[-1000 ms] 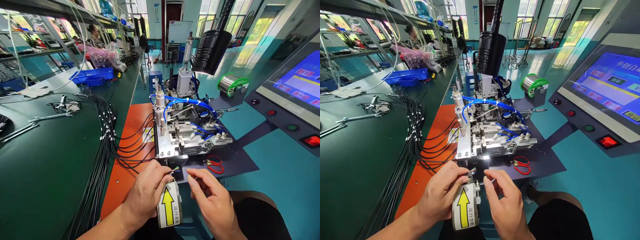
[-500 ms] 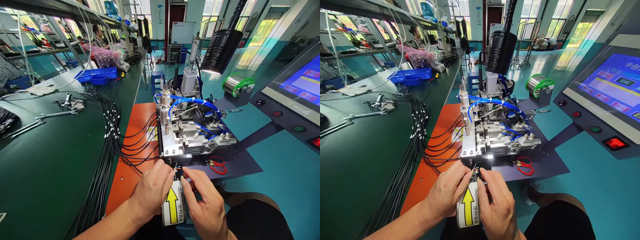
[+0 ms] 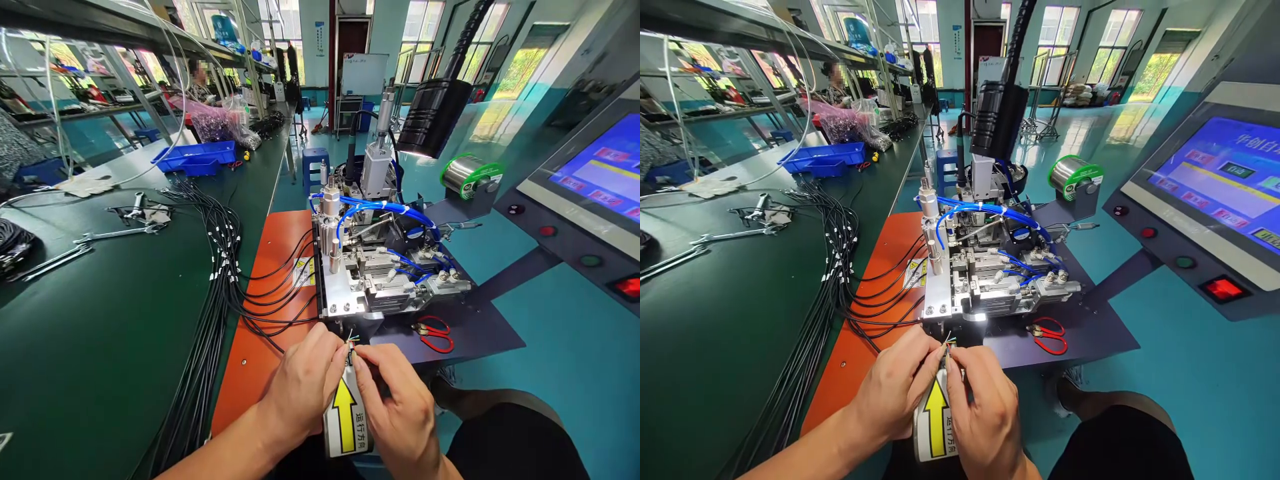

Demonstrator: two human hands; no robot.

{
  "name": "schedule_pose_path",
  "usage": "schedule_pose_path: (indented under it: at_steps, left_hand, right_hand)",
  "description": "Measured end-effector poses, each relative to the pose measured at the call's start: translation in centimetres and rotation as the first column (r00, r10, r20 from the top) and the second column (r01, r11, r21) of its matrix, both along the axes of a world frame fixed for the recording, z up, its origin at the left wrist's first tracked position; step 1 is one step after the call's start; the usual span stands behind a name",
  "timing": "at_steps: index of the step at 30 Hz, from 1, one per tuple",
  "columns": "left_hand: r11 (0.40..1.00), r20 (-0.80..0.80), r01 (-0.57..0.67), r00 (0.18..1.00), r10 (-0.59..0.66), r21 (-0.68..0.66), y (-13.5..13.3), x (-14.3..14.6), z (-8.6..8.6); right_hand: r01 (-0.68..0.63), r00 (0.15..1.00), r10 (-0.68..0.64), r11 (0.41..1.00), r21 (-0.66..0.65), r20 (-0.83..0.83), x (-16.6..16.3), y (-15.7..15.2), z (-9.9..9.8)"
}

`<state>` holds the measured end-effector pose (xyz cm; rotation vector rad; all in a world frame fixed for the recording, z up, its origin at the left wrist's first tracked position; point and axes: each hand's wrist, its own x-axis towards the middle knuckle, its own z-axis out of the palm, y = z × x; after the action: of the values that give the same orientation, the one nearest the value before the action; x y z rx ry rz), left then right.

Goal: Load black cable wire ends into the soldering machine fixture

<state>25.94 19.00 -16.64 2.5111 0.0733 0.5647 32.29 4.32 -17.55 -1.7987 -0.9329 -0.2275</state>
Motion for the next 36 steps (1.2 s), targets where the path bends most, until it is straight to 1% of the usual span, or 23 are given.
schedule_pose_path:
  at_steps: [2, 5, 9, 11, 14, 16, 17, 21, 24, 26, 29, 32, 34, 36]
  left_hand:
    - [1.000, 0.006, 0.013, 1.000, -0.013, 0.016, 0.0, -0.1, 0.0]
    - [0.999, 0.020, 0.026, 0.999, -0.026, 0.030, 0.1, -0.1, -0.1]
    - [0.999, 0.020, 0.028, 0.999, -0.029, 0.039, 0.1, -0.2, -0.2]
    - [0.997, 0.023, 0.030, 0.999, -0.031, 0.072, 0.1, -0.2, -0.2]
    - [0.992, 0.038, 0.031, 0.999, -0.036, 0.119, 0.0, -0.2, -0.2]
    - [0.992, 0.050, 0.033, 0.998, -0.039, 0.120, 0.0, -0.2, -0.3]
    - [0.993, 0.053, 0.033, 0.998, -0.040, 0.116, 0.0, -0.2, -0.3]
    - [0.993, 0.047, 0.043, 0.998, -0.049, 0.114, 0.0, -0.1, -0.3]
    - [0.991, 0.064, 0.051, 0.996, -0.059, 0.122, 0.0, 0.0, -0.2]
    - [0.991, 0.071, 0.049, 0.996, -0.058, 0.127, 0.0, 0.0, -0.2]
    - [0.990, 0.078, 0.041, 0.996, -0.052, 0.135, 0.0, -0.1, -0.1]
    - [0.988, 0.085, 0.040, 0.995, -0.053, 0.150, 0.0, -0.1, -0.1]
    - [0.987, 0.089, 0.042, 0.994, -0.056, 0.157, -0.1, -0.1, -0.2]
    - [0.986, 0.096, 0.042, 0.994, -0.058, 0.159, -0.1, -0.1, -0.3]
  right_hand:
    - [0.014, 1.000, -0.014, 1.000, 0.003, -0.015, 0.1, 0.2, -0.1]
    - [0.015, 1.000, -0.015, 1.000, -0.009, 0.010, 0.1, 0.4, -0.4]
    - [-0.048, 0.998, 0.050, 0.997, -0.053, 0.038, 0.3, 0.2, -0.6]
    - [-0.073, 0.997, 0.073, 0.997, -0.035, -0.011, 0.6, -0.2, -0.4]
    - [-0.032, 0.986, 0.030, 0.999, -0.010, -0.163, 1.5, -1.1, 0.2]
    - [-0.013, 0.967, 0.007, 1.000, -0.022, -0.256, 2.2, -1.7, 0.4]
    - [-0.027, 0.957, 0.018, 0.999, -0.029, -0.290, 2.5, -1.9, 0.5]
    - [-0.110, 0.933, 0.092, 0.993, -0.034, -0.347, 2.9, -2.0, 0.4]
    - [-0.119, 0.927, 0.097, 0.992, -0.038, -0.364, 2.6, -1.8, 0.3]
    - [-0.112, 0.911, 0.082, 0.992, -0.052, -0.403, 2.4, -1.6, 0.2]
    - [-0.114, 0.865, 0.063, 0.991, -0.072, -0.497, 2.4, -1.5, 0.0]
    - [-0.146, 0.802, 0.071, 0.986, -0.080, -0.593, 2.8, -1.3, -0.1]
    - [-0.187, 0.736, 0.078, 0.978, -0.091, -0.673, 3.1, -1.1, 0.0]
    - [-0.244, 0.639, 0.099, 0.966, -0.079, -0.763, 3.3, -1.0, 0.1]
